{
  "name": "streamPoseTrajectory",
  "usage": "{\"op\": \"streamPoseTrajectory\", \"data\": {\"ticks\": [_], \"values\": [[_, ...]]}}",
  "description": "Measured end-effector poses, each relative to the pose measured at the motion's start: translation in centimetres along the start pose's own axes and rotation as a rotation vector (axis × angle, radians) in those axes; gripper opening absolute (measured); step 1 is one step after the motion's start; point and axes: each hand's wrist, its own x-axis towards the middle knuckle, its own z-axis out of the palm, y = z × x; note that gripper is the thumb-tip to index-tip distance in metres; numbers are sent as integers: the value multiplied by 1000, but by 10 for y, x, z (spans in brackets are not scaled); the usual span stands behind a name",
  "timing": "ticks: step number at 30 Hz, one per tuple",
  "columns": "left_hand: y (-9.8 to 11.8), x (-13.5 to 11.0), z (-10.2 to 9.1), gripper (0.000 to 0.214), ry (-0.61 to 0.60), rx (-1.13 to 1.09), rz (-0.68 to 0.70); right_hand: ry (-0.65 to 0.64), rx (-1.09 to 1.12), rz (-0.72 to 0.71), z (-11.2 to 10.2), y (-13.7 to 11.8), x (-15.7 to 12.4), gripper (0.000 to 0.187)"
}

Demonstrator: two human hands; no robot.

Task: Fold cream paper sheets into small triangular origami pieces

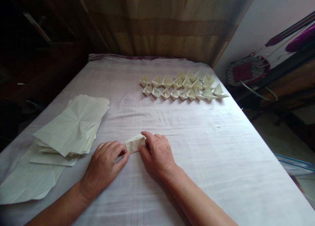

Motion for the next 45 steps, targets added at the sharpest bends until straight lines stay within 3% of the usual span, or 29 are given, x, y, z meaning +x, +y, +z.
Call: {"op": "streamPoseTrajectory", "data": {"ticks": [7, 11, 16, 23, 34, 45], "values": [[-11, 1, -3, 3, 42, -125, -29, -79, -54, -13, -2, 2, 5, 29], [-20, 1, -1, 22, 115, -160, 50, -113, -76, -24, -3, 3, 9, 33], [-23, 1, 1, 26, 65, -136, 107, -155, -82, -11, -5, 1, 15, 38], [-24, 1, 2, 19, 102, -162, 91, -51, -41, 20, 3, -1, 11, 27], [-21, 2, 3, 13, 77, -140, 96, -29, -37, 6, 7, -1, 9, 26], [-7, 7, 5, 17, -15, -35, -72, -2, -55, -19, 9, 1, 8, 26]]}}
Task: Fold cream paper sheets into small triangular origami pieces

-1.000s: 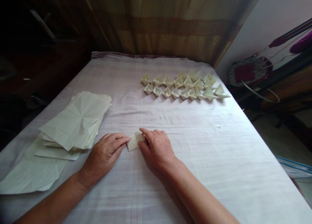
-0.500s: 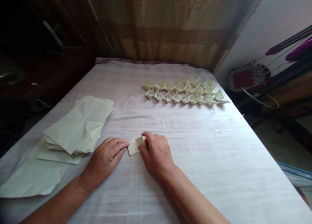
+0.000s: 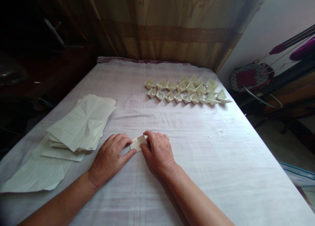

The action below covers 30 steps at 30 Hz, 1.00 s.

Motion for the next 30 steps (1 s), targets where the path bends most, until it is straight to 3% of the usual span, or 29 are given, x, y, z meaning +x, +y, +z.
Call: {"op": "streamPoseTrajectory", "data": {"ticks": [10, 16, 22, 30], "values": [[3, 0, -3, 20, -73, 29, -18, -2, 12, 7, -1, -1, 0, 26], [-7, -1, -5, 19, -111, -64, 6, 13, 30, 2, -1, 0, 0, 27], [-12, 1, -5, 11, -67, -122, 42, -17, -34, -33, -2, -1, 1, 3], [2, 1, -2, 17, -39, 38, -29, -20, -41, -55, -5, -4, 2, 9]]}}
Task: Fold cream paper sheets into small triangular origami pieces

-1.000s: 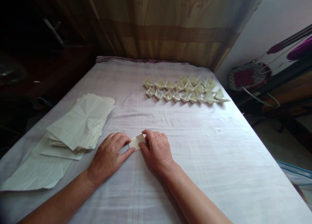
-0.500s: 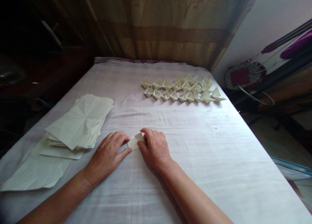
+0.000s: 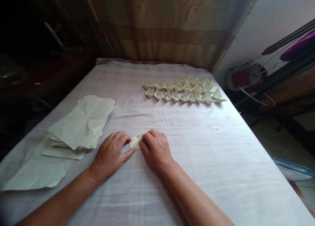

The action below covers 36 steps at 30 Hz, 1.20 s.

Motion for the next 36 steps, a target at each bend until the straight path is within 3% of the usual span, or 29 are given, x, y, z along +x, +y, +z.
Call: {"op": "streamPoseTrajectory", "data": {"ticks": [7, 20, 33, 36], "values": [[-1, -1, 1, 18, 0, 23, 26, -5, -40, 26, 0, -6, -4, 15], [-4, -4, 1, 23, 19, -60, 20, 28, 38, 107, -3, 9, -9, 4], [-15, -5, 1, 19, 131, -121, 70, 99, 88, 50, -3, 10, -13, 7], [-14, -5, 1, 15, 137, -142, 77, 164, 56, 6, -4, 6, -15, 21]]}}
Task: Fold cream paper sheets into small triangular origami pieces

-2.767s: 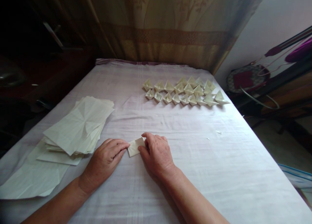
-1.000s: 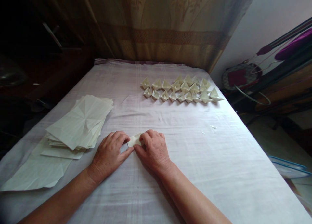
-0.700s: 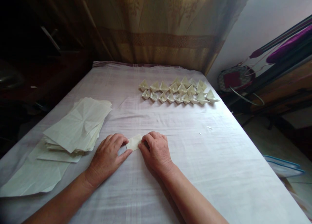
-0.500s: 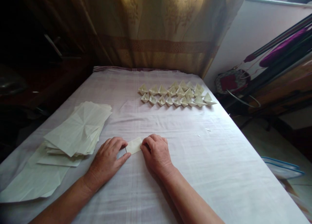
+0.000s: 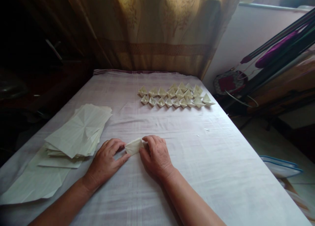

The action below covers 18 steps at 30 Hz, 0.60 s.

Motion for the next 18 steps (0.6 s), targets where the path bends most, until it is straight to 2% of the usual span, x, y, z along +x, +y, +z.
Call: {"op": "streamPoseTrajectory", "data": {"ticks": [3, 5, 10, 18], "values": [[2, 0, -1, 13, -2, -40, 37, 52, -78, -92, -3, -6, 0, 45], [3, -1, -3, 12, -17, -40, 88, 51, -131, -165, -7, -11, 1, 48], [8, -3, -6, 10, -39, 60, 223, -1, -193, -299, -16, -17, -1, 18], [-3, -6, 0, 29, -87, 53, 230, -106, -104, -292, -23, -1, -12, 19]]}}
